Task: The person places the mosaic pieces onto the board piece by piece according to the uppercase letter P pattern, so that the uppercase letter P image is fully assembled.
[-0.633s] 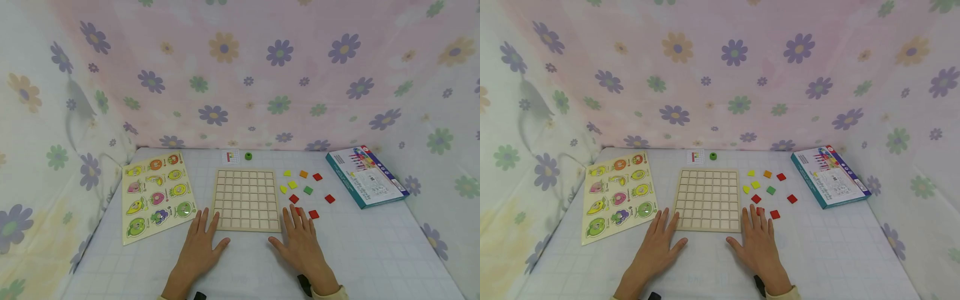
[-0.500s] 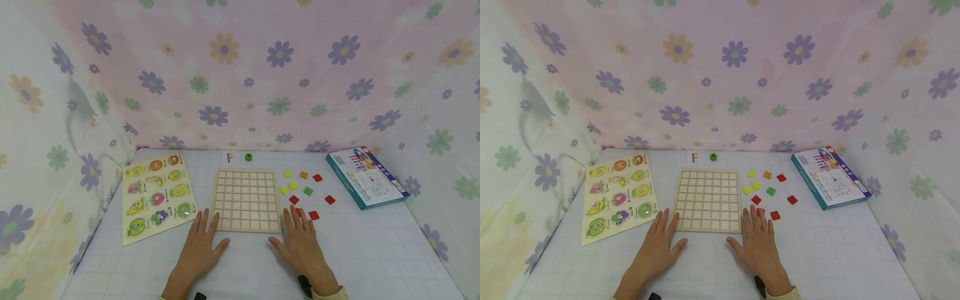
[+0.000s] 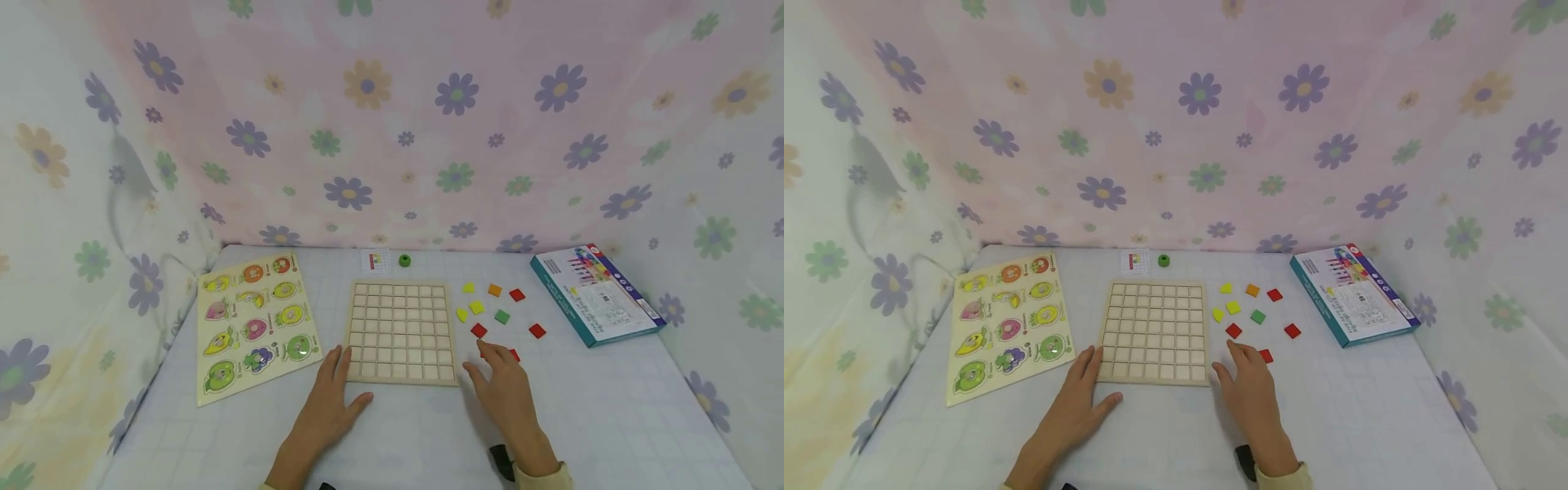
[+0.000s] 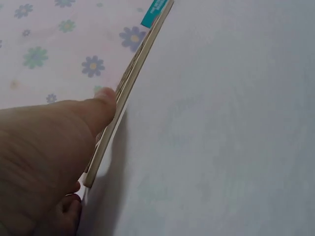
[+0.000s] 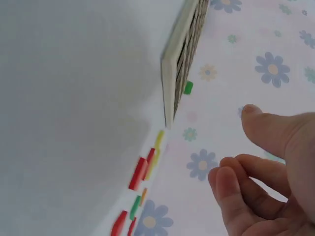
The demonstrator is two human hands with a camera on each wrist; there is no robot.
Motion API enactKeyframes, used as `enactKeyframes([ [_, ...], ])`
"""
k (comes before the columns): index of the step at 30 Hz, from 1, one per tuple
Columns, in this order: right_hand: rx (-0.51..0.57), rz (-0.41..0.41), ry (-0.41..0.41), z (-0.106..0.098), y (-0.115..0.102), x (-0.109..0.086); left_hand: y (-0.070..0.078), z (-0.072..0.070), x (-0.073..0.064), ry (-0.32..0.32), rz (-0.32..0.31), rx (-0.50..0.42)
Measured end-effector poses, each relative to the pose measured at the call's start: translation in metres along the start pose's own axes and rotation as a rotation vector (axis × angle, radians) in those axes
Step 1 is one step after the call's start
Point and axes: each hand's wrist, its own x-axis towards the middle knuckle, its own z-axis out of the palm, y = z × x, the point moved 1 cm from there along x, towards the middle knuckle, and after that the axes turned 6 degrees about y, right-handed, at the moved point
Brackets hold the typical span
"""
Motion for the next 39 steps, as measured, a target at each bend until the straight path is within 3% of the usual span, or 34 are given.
enactKeyframes([
  [7,0.007,0.065,-0.012,-0.014,0.015,0.037,-0.002,0.008,0.008,0.033,-0.040,-0.040],
  [15,0.024,0.046,-0.053,-0.015,0.043,0.080,-0.001,0.012,0.014,0.058,-0.034,-0.010],
  [23,0.035,-0.052,-0.135,-0.005,0.063,0.118,0.001,0.014,0.014,0.066,-0.060,0.005],
  [32,0.002,-0.124,-0.264,0.014,0.070,0.156,0.005,0.018,0.015,0.110,-0.060,0.034],
  [39,-0.018,-0.105,-0.361,0.030,0.075,0.173,0.006,0.017,0.017,0.103,-0.066,0.042],
])
